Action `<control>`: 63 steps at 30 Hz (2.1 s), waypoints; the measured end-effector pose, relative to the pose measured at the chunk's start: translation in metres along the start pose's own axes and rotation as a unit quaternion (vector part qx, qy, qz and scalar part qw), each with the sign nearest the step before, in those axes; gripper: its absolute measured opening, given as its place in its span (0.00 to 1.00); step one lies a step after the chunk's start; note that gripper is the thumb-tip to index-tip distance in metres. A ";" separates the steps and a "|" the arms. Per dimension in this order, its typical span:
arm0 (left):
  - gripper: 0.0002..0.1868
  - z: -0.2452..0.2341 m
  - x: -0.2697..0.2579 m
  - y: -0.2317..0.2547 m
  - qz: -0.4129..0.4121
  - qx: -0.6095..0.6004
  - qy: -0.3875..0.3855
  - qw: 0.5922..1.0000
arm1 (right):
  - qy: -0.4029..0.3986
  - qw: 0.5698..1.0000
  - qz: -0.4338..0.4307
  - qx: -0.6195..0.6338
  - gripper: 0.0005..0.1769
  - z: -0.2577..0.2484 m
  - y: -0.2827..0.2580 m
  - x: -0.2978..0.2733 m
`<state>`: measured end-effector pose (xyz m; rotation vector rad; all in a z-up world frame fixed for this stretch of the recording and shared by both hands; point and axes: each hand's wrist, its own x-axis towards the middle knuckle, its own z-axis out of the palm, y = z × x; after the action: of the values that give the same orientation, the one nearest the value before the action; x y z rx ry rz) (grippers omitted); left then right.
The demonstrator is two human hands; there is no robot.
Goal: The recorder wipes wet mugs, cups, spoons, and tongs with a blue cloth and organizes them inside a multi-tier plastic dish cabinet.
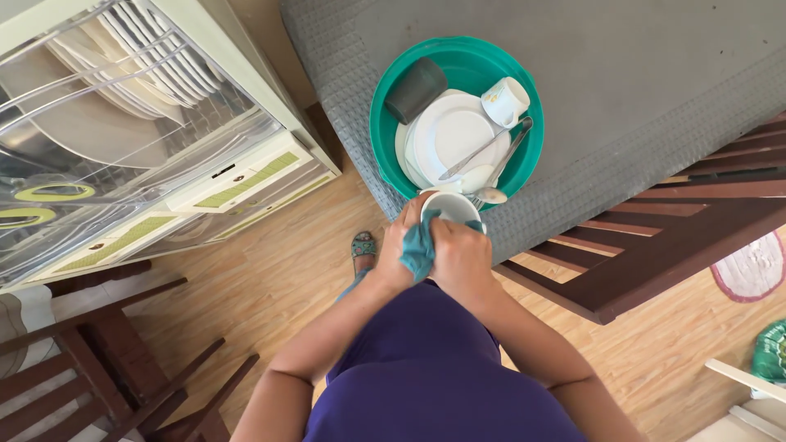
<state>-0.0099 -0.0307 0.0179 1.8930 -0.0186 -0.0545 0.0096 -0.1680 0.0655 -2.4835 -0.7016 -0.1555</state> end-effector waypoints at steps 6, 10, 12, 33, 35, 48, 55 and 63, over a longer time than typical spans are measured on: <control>0.51 -0.050 0.029 0.040 0.174 -0.117 -0.168 0.963 | -0.088 0.978 -0.083 0.170 0.24 -0.063 0.001 0.025; 0.53 -0.043 0.025 0.028 0.170 -0.075 -0.221 0.957 | -0.160 0.956 -0.209 0.127 0.29 -0.057 0.006 0.012; 0.49 -0.032 0.021 0.023 0.223 -0.023 -0.159 0.962 | -0.190 0.961 -0.139 0.144 0.26 -0.040 0.014 -0.003; 0.47 0.029 0.030 0.009 0.251 0.112 0.084 0.958 | 0.128 0.579 0.324 0.738 0.25 0.018 0.114 -0.093; 0.48 0.028 0.027 0.000 0.232 0.113 0.099 0.961 | 0.153 0.702 0.284 0.635 0.19 0.023 0.114 -0.099; 0.48 0.042 -0.010 -0.030 0.062 0.101 0.150 0.982 | -0.159 0.977 0.074 -0.124 0.42 0.103 0.154 -0.127; 0.46 0.042 -0.030 -0.034 0.008 0.086 0.188 0.978 | -0.213 0.970 0.098 -0.060 0.50 0.012 0.102 -0.088; 0.50 -0.029 -0.048 0.007 0.013 0.064 0.319 0.946 | -0.091 0.990 -0.086 0.057 0.30 -0.021 0.003 0.014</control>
<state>-0.0568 -0.0038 0.0353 1.9602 0.4030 0.5900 0.0238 -0.1751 0.0853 -2.3461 -0.9744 0.0488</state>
